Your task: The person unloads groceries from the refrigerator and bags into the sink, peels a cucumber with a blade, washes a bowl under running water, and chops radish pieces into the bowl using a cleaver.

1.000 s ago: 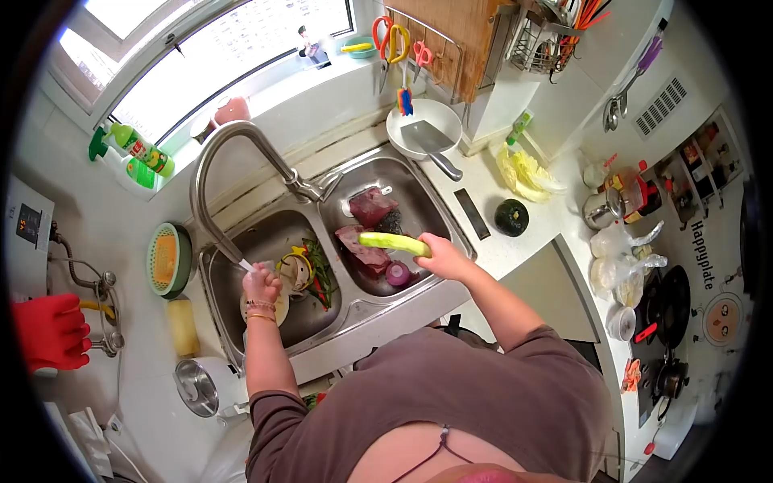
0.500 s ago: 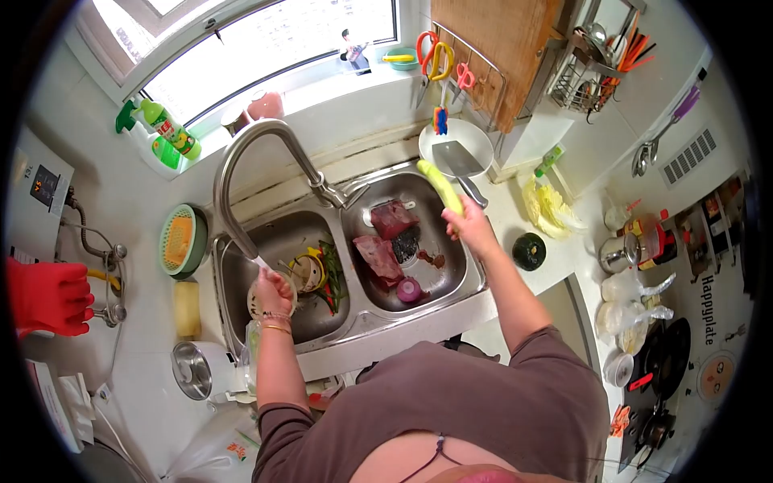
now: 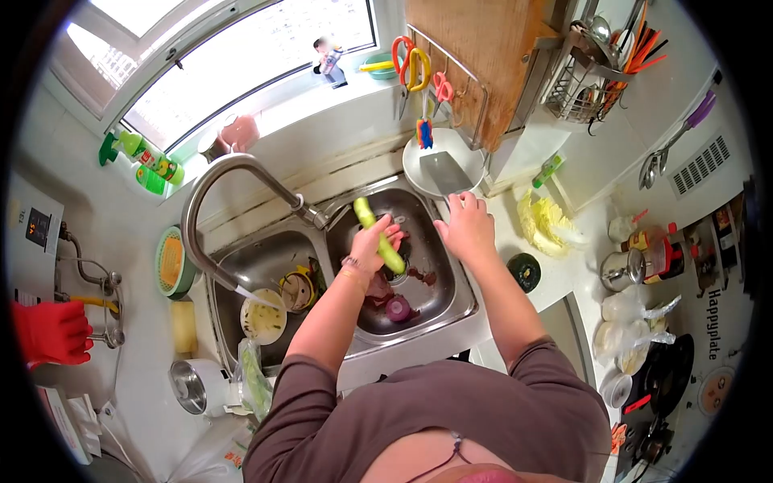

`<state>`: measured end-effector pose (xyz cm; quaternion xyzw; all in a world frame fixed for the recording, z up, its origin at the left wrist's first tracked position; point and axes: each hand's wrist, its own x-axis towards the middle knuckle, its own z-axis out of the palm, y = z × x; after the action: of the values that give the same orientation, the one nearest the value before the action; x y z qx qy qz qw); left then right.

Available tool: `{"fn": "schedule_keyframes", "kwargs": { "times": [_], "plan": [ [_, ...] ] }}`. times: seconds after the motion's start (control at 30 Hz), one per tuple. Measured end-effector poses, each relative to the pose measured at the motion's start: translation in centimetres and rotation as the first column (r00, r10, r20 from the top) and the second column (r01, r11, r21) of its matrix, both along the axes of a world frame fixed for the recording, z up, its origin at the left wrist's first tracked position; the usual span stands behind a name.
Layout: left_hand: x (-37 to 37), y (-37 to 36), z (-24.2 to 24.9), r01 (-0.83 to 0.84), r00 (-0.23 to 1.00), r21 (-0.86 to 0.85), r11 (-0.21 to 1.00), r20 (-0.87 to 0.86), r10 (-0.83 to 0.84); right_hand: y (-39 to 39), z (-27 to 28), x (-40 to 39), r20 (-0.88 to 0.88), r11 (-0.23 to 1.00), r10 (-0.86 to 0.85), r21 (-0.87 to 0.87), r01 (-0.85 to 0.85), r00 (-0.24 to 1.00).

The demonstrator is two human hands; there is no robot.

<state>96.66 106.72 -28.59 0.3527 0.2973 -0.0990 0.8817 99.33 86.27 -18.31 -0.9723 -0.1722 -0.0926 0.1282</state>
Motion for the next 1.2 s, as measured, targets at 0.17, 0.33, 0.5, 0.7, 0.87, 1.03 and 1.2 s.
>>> {"fn": "schedule_keyframes", "kwargs": {
  "times": [0.17, 0.33, 0.5, 0.7, 0.87, 1.03, 1.2],
  "plan": [
    [10.0, -5.6, -1.3, -0.129, 0.980, 0.197, 0.972, -0.125, 0.155, -1.7, -5.9, 7.4, -0.483, 0.985, 0.040, 0.166, 0.047, 0.875],
    [12.7, -7.3, -1.8, -0.180, 0.970, 0.210, 0.961, -0.127, 0.209, -5.3, -1.6, 2.9, -0.516, 0.985, 0.089, 0.175, 0.003, 0.852],
    [10.2, -6.6, -1.8, -0.181, 0.962, 0.356, 0.917, -0.131, 0.241, -10.1, -1.2, -5.8, -0.337, 0.903, 0.166, 0.430, -0.005, 0.927],
    [0.0, -4.1, -1.6, -0.185, 0.972, 0.385, 0.904, -0.063, 0.226, -13.3, -4.3, -15.5, -0.345, 0.797, 0.068, 0.583, 0.157, 0.936],
    [-10.0, -0.4, -0.5, -0.157, 0.980, 0.320, 0.934, -0.065, 0.188, -11.8, -8.1, -18.6, -0.414, 0.671, 0.036, 0.684, 0.285, 0.910],
    [-19.1, 5.6, 0.7, -0.232, 0.935, 0.373, 0.898, -0.168, 0.312, -7.7, -9.0, -15.2, -0.408, 0.824, -0.046, 0.500, 0.265, 0.912],
    [-26.7, 12.2, -0.5, -0.389, 0.848, 0.464, 0.796, -0.159, 0.506, -4.4, -11.6, -10.5, -0.356, 0.918, -0.061, 0.346, 0.192, 0.932]
  ]
}}
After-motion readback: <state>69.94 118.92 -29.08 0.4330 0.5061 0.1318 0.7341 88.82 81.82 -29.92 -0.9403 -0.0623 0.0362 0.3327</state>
